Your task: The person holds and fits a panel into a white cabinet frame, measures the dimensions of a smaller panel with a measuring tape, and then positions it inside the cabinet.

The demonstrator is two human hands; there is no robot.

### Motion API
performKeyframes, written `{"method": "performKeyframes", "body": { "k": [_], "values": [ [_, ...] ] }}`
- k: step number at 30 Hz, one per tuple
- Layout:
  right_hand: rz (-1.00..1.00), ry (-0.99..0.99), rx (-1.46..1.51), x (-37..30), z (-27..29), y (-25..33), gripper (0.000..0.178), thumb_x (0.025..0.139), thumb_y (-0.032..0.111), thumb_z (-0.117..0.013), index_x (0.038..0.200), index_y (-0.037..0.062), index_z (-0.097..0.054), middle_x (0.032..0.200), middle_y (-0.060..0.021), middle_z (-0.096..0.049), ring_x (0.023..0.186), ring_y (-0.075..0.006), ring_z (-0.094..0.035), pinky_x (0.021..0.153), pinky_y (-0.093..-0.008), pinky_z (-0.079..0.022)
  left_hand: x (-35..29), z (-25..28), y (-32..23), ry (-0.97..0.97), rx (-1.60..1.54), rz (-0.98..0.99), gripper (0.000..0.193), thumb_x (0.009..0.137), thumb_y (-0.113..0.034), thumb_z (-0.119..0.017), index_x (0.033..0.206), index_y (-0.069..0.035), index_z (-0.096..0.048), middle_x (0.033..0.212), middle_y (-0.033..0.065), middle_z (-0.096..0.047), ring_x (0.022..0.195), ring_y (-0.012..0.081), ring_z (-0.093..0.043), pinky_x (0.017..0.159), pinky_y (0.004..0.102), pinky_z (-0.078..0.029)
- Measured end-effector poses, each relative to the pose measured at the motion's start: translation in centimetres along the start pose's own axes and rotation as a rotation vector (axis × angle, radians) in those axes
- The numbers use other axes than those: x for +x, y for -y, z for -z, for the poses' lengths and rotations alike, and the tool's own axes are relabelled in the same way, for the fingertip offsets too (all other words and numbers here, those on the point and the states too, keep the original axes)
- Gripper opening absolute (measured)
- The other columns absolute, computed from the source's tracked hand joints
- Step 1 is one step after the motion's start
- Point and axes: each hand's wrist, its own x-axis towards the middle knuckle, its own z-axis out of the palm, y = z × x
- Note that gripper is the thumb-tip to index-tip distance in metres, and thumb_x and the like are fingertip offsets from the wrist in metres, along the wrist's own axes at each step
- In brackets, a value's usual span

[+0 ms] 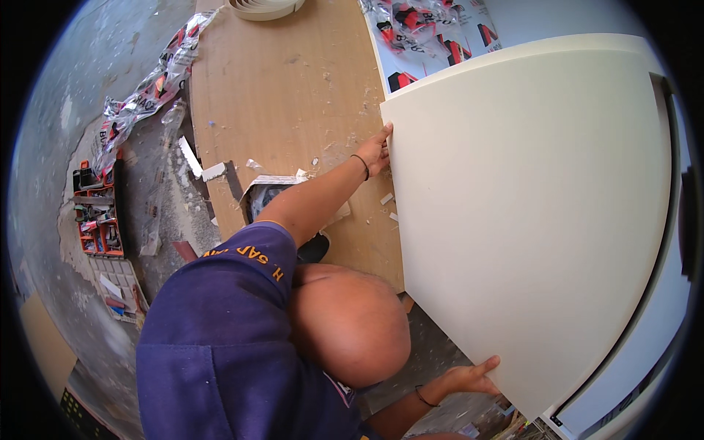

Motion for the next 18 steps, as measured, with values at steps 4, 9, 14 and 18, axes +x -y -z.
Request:
{"method": "performKeyframes", "body": {
  "k": [4,9,14,18],
  "values": [
    [-0.008,0.034,-0.036,0.3,0.4,0.5,0.077,0.083,0.028,-0.066,0.126,-0.0103,-0.015,0.124,-0.0282,-0.034,0.117,-0.0363,-0.042,0.098,-0.0449,-0.041,0.1,0.3,0.1,-0.033,0.027,0.003,0.055,0.081,-0.054,-0.06,0.117,-0.012,-0.051,0.107,0.0001,-0.053,0.095,0.0147,-0.048,0.089,0.0323,-0.039],
    [0.03,0.019,-0.051,0.1,0.4,0.1,0.078,0.083,0.034,-0.065,0.124,-0.0112,-0.017,0.122,-0.0281,-0.035,0.114,-0.0354,-0.045,0.094,-0.0421,-0.045,-0.1,-0.3,0.2,-0.067,0.04,-0.006,0.053,0.082,-0.055,-0.058,0.11,-0.011,-0.054,0.097,-0.001,-0.057,0.086,0.0111,-0.053,0.083,0.0287,-0.042],
    [0.078,-0.013,-0.058,-0.2,0.5,-2.1,0.079,0.083,0.038,-0.065,0.123,-0.0119,-0.019,0.121,-0.0277,-0.036,0.112,-0.0339,-0.047,0.092,-0.0411,-0.046,-0.3,-0.4,-0.2,-0.087,0.049,0.003,0.054,0.082,-0.055,-0.057,0.112,-0.01,-0.054,0.102,0.0,-0.056,0.089,0.0102,-0.052,0.084,0.0293,-0.042],
    [0.069,-0.031,-0.048,-0.2,0.6,-2.5,0.075,0.083,0.034,-0.065,0.122,-0.0108,-0.02,0.121,-0.027,-0.037,0.112,-0.0333,-0.046,0.094,-0.0408,-0.045,0.0,-0.6,-0.2,-0.073,0.034,0.003,0.052,0.084,-0.053,-0.057,0.113,-0.01,-0.053,0.099,0.0003,-0.058,0.09,0.0103,-0.053,0.081,0.0286,-0.042]
  ]
}}
